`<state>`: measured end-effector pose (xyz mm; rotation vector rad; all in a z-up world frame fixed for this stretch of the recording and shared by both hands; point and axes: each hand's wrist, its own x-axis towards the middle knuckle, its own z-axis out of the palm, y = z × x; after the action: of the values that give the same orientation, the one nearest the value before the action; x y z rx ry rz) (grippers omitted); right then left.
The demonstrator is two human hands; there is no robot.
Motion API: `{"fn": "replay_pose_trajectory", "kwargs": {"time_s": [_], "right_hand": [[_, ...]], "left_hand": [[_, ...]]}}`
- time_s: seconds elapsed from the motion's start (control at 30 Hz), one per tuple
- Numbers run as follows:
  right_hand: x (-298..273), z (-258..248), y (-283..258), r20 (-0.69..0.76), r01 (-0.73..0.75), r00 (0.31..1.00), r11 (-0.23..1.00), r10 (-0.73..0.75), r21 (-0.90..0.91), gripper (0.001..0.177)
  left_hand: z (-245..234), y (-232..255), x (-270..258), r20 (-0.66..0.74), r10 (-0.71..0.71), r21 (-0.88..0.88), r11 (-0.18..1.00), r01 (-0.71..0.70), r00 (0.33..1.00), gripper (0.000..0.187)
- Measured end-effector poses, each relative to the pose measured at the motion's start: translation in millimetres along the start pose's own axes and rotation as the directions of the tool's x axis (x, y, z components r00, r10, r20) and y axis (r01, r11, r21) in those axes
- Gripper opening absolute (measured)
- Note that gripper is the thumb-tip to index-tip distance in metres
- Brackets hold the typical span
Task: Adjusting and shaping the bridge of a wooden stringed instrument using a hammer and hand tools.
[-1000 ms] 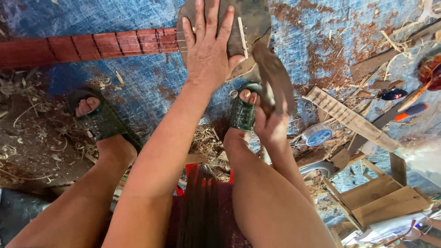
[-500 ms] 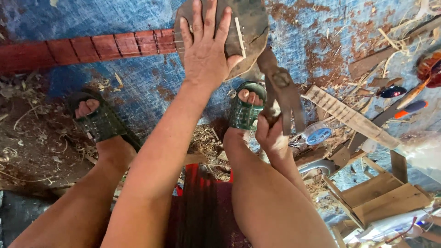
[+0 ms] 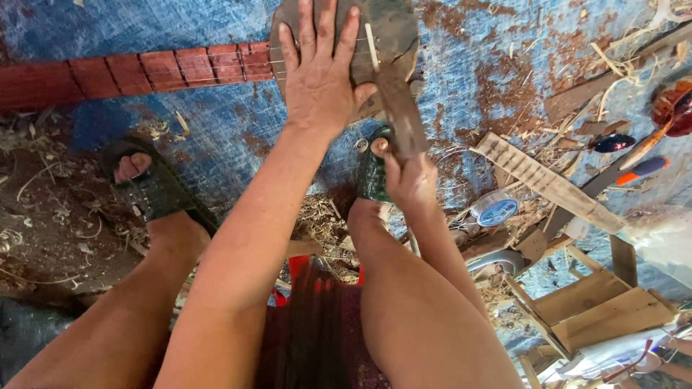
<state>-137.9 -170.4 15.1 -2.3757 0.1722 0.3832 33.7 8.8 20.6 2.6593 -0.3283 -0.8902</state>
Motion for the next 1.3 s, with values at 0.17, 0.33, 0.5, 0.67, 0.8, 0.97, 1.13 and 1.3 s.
{"fn": "replay_pose_trajectory", "kwargs": {"time_s": [0.17, 0.33, 0.5, 0.67, 0.8, 0.97, 1.13, 1.3], "right_hand": [[-1.8, -37.9, -49.9, -0.087, -0.009, 0.996, 0.991, 0.021, 0.132, 0.038], [-14.5, -20.8, -27.9, -0.221, 0.198, 0.957, 0.980, -0.186, 0.034, 0.008], [7.3, -15.9, -19.0, -0.009, -0.084, 0.996, 0.996, 0.084, -0.012, 0.020], [-18.2, -50.5, -55.0, -0.126, -0.077, 0.987, 0.986, 0.097, 0.149, 0.050], [-20.8, -40.4, -39.4, -0.122, -0.037, 0.990, 0.967, 0.069, 0.250, 0.063], [-25.3, -35.0, -36.5, -0.113, -0.045, 0.991, 0.978, 0.070, 0.206, 0.060], [-22.4, -34.0, -29.2, -0.122, 0.009, 0.992, 0.983, 0.014, 0.185, 0.051], [-16.7, -44.6, -42.6, -0.163, 0.165, 0.973, 0.986, -0.161, 0.007, 0.042]], "left_hand": [[15.9, -5.8, -3.7, -0.113, 0.046, 0.018, 0.999, -0.044, 0.992, 0.102], [5.1, -0.8, -2.8, -0.077, 0.018, -0.002, 1.000, -0.018, 0.997, 0.100], [4.0, 1.6, -1.5, -0.046, 0.011, 0.032, 0.999, -0.010, 0.999, 0.101], [4.6, -1.5, -2.7, -0.043, 0.021, 0.011, 1.000, -0.020, 0.999, 0.103], [4.1, 2.6, -1.3, -0.063, -0.011, -0.024, 1.000, 0.009, 0.998, 0.094], [24.5, 6.3, 1.8, -0.189, -0.062, -0.005, 0.998, 0.062, 0.980, 0.094], [22.5, -7.0, -10.5, -0.126, -0.036, 0.020, 0.999, 0.039, 0.991, 0.130], [22.7, -12.9, -18.8, -0.127, 0.020, 0.053, 0.998, -0.014, 0.992, 0.116]]}}
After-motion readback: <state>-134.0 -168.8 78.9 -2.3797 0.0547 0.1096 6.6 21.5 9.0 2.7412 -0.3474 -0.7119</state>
